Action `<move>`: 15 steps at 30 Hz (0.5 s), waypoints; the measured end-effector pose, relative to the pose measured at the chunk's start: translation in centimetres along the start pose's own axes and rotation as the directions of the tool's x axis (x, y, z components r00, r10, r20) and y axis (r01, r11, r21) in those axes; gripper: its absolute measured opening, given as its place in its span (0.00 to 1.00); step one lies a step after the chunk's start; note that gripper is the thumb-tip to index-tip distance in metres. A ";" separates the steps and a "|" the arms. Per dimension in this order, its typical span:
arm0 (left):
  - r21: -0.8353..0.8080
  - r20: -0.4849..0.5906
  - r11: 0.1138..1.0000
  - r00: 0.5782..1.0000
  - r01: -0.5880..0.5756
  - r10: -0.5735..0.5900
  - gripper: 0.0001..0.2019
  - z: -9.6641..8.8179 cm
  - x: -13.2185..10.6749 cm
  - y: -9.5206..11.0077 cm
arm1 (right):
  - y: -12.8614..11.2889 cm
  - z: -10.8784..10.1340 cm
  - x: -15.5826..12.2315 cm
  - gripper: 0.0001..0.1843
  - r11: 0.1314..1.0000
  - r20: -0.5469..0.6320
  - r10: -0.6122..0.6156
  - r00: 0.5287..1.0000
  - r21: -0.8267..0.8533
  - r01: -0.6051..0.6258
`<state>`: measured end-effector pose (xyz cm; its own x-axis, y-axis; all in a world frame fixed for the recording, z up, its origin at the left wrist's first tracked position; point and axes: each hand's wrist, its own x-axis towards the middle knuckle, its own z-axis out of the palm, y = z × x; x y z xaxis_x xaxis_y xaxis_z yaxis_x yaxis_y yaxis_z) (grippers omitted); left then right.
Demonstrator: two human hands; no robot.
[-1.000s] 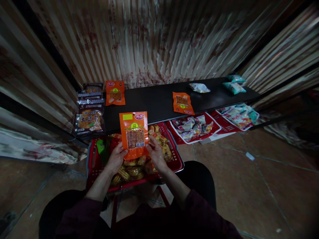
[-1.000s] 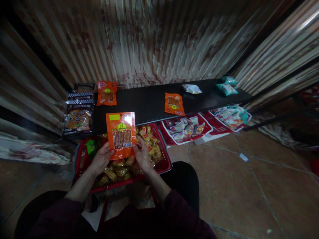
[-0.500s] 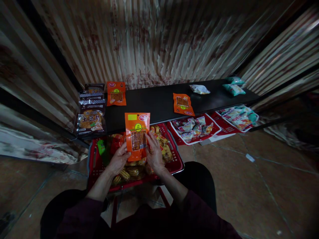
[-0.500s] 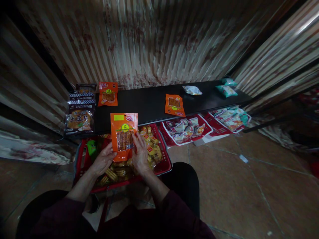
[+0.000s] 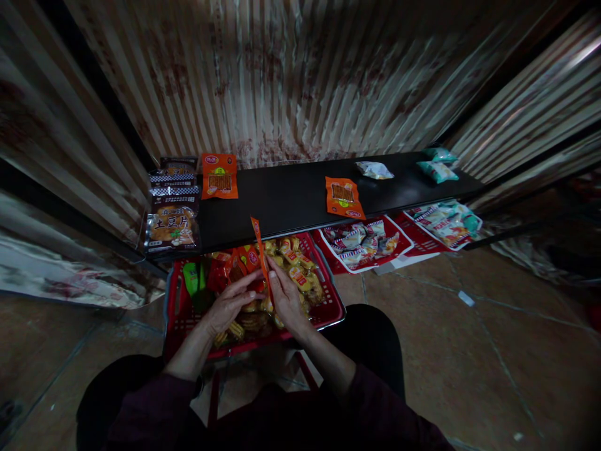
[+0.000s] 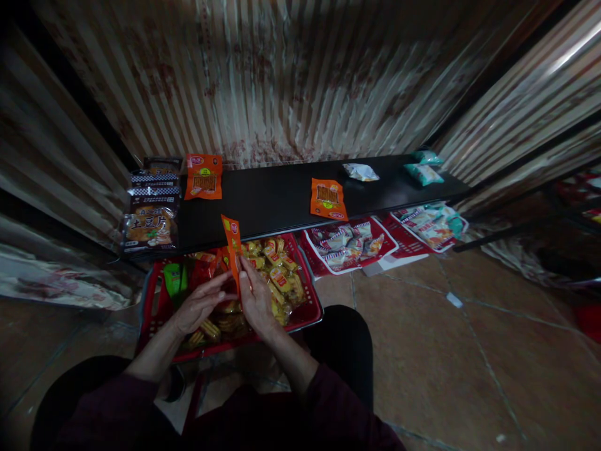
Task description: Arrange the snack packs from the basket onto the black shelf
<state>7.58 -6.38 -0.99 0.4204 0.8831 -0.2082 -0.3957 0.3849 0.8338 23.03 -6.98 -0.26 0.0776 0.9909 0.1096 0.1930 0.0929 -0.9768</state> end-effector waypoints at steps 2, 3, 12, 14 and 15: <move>0.081 0.029 0.997 1.000 -0.008 0.005 0.21 0.0 0.0 0.2 | -0.5 -0.2 -0.2 0.24 0.997 0.008 0.050 0.999 0.051 -0.050; 0.123 0.051 0.992 0.999 -0.023 0.017 0.20 0.1 0.0 0.3 | -0.8 -0.4 -0.3 0.25 0.995 0.009 0.067 0.998 0.075 -0.068; 0.343 0.137 0.929 0.986 -0.137 0.095 0.18 0.4 0.1 0.9 | 0.6 -0.8 -0.6 0.24 0.959 -0.020 0.177 0.984 0.229 -0.168; 0.349 0.131 0.926 0.986 -0.145 0.105 0.17 0.4 0.2 0.8 | 1.5 -0.8 -0.5 0.23 0.952 -0.066 0.211 0.975 0.240 -0.190; 0.345 0.120 0.927 0.986 -0.148 0.112 0.17 0.3 0.3 0.8 | 1.8 -0.8 -0.4 0.22 0.954 -0.073 0.205 0.976 0.238 -0.182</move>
<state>7.65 -5.95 -0.26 0.4683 0.8821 -0.0502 -0.1467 0.1337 0.9801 24.16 -7.25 -1.92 0.1870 0.9792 -0.0793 -0.0628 -0.0687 -0.9957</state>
